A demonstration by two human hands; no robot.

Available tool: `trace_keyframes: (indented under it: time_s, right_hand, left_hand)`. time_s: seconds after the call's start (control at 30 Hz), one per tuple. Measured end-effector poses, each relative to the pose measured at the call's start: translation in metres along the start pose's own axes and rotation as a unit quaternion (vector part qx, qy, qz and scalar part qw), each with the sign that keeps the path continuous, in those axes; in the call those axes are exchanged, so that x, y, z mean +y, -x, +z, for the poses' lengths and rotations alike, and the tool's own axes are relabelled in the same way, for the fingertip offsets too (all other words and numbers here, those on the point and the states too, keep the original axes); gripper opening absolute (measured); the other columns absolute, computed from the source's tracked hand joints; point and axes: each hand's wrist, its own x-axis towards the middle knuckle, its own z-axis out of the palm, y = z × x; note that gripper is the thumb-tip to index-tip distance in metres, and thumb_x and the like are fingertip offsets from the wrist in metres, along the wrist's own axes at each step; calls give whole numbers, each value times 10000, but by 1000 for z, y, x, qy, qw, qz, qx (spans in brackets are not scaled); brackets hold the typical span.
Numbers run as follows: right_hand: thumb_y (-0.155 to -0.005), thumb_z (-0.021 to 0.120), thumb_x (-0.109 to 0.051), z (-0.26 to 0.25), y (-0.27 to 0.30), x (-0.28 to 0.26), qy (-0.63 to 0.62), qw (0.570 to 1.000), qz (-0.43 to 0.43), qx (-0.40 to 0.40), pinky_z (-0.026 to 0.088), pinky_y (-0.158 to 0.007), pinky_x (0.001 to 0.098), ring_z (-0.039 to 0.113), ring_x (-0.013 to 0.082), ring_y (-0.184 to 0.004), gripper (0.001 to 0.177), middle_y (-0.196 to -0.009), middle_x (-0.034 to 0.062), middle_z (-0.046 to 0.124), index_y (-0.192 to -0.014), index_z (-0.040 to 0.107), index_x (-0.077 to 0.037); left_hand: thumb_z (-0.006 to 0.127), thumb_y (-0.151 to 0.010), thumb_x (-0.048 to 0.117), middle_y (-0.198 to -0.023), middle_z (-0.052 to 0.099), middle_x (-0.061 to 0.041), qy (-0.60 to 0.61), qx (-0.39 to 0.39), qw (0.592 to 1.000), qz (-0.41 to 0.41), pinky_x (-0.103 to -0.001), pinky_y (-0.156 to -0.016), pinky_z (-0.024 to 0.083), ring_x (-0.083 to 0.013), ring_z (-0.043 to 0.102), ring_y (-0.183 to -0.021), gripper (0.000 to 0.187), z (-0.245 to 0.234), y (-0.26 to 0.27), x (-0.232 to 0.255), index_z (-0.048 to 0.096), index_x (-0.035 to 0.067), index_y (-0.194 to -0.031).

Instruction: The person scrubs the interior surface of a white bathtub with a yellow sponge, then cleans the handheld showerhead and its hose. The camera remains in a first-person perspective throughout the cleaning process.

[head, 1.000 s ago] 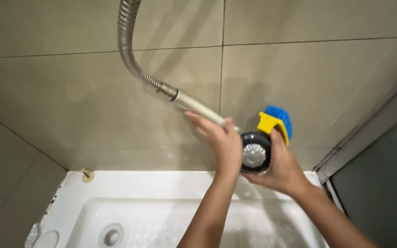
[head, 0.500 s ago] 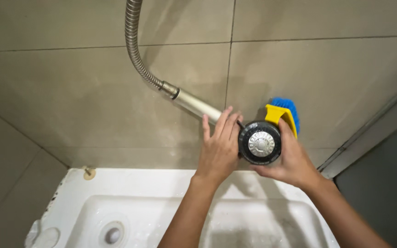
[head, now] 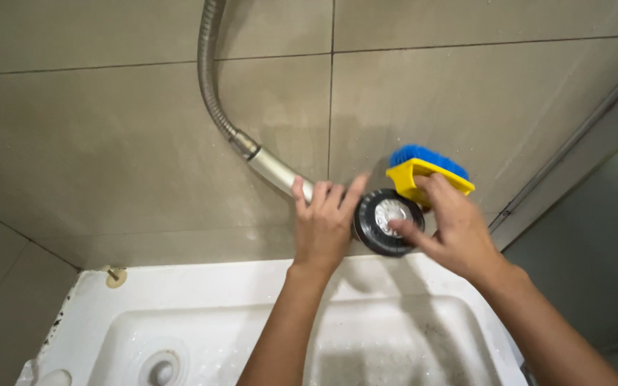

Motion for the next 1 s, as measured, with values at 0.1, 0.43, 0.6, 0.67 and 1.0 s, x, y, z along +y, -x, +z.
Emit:
trace_keyframes:
  time_s: [0.1, 0.43, 0.6, 0.67, 1.0]
  right_hand:
    - [-896, 803, -392, -4, -3, -8, 35, 990, 93, 103, 503, -582, 378, 640, 250, -603, 412, -733, 141, 629, -959, 671, -7]
    - [-912, 751, -284, 5, -16, -23, 66, 986, 59, 140, 445, -474, 366, 585, 220, -458, 264, -544, 104, 566, -753, 708, -77]
    - [-919, 750, -245, 11, -9, -14, 82, 984, -24, 157, 450, -505, 376, 601, 255, -529, 306, -611, 112, 598, -685, 652, -73]
    - [-920, 740, -237, 14, -13, -9, 69, 983, -25, 166, 462, -502, 366, 608, 243, -521, 265, -616, 109, 604, -718, 683, -76]
    - [-868, 742, -251, 26, -14, -27, 71, 987, -35, 140, 470, -496, 388, 604, 280, -491, 296, -549, 127, 585, -639, 671, -78]
  left_hand:
    - [650, -882, 148, -1004, 631, -24, 15, 24, 999, 26, -692, -1125, 292, -236, 589, -1076, 443, 5, 0, 6, 638, 195, -1322]
    - [644, -912, 168, -998, 582, -16, -49, 52, 997, 33, -662, -1127, 326, -231, 579, -1062, 343, 29, 15, 7, 647, 211, -1252]
    - [650, -911, 168, -956, 568, -10, -63, 46, 997, 23, -637, -1112, 337, -219, 578, -1045, 313, 34, 19, 7, 652, 227, -1218]
    - [651, -916, 169, -953, 569, -10, -64, 55, 996, 32, -626, -1114, 342, -224, 574, -1036, 304, 34, 18, 6, 656, 227, -1214]
    - [655, -867, 164, -948, 574, -11, -94, 17, 995, 19, -593, -1123, 341, -226, 572, -1022, 372, 14, 28, 3, 677, 217, -1234]
